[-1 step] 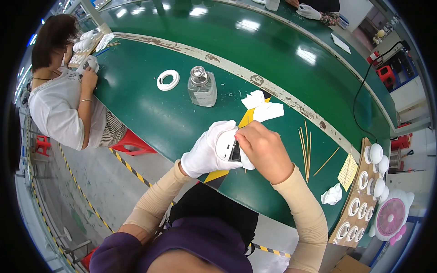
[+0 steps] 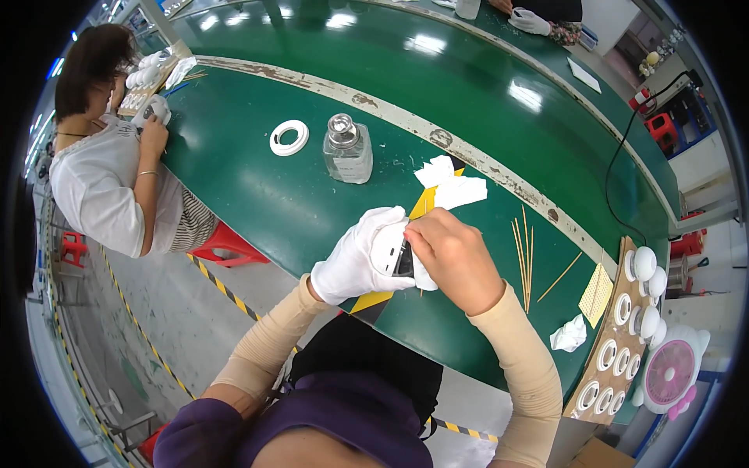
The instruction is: The person assembles electronic components by applying adhesive from a glue bottle with an applicator stick to a component base, then fitting yellow and white parts onto it by hand.
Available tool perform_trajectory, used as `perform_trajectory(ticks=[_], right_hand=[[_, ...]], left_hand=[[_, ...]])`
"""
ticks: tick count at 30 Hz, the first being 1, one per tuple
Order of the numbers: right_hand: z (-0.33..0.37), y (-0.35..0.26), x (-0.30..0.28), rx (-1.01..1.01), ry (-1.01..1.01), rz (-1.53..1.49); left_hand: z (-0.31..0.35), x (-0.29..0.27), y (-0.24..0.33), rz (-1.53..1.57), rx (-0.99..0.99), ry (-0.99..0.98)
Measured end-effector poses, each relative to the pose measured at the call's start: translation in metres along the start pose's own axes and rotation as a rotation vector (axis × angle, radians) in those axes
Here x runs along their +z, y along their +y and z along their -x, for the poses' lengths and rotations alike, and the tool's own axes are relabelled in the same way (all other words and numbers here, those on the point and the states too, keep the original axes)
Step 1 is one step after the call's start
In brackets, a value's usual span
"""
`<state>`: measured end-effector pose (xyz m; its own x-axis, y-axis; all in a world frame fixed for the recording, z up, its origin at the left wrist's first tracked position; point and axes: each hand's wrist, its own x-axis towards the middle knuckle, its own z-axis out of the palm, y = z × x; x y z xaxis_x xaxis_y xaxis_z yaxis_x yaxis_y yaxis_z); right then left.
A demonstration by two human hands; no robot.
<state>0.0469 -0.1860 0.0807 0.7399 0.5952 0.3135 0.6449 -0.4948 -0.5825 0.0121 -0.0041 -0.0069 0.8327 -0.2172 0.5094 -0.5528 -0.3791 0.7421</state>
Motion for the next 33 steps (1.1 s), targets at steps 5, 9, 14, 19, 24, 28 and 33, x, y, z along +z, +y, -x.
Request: perform_trajectory(ticks=[5,9,14,19,24,28,33], right_hand=[[0.004,-0.001,-0.005,-0.059,0.005,-0.086],[0.003,-0.004,-0.005,-0.265,-0.03,0.165],[0.0,-0.005,0.0,-0.347,-0.033,0.365],[0.0,-0.001,0.002,-0.344,0.011,0.355],[-0.003,0.0,-0.004,-0.306,0.033,0.335],[-0.003,-0.001,-0.01,-0.24,0.057,0.259],[0.0,-0.002,-0.01,-0.292,-0.015,0.214]], left_hand=[[-0.001,0.0,0.0,-0.019,0.023,-0.015],[-0.002,-0.001,0.003,0.007,-0.004,-0.003],[-0.003,-0.001,0.001,0.015,0.021,0.007],[-0.002,-0.001,0.0,0.018,0.008,0.002],[-0.001,-0.002,0.001,0.041,-0.037,-0.019],[-0.001,-0.002,0.002,0.039,-0.027,-0.025],[-0.001,-0.001,0.0,0.044,-0.022,-0.028]])
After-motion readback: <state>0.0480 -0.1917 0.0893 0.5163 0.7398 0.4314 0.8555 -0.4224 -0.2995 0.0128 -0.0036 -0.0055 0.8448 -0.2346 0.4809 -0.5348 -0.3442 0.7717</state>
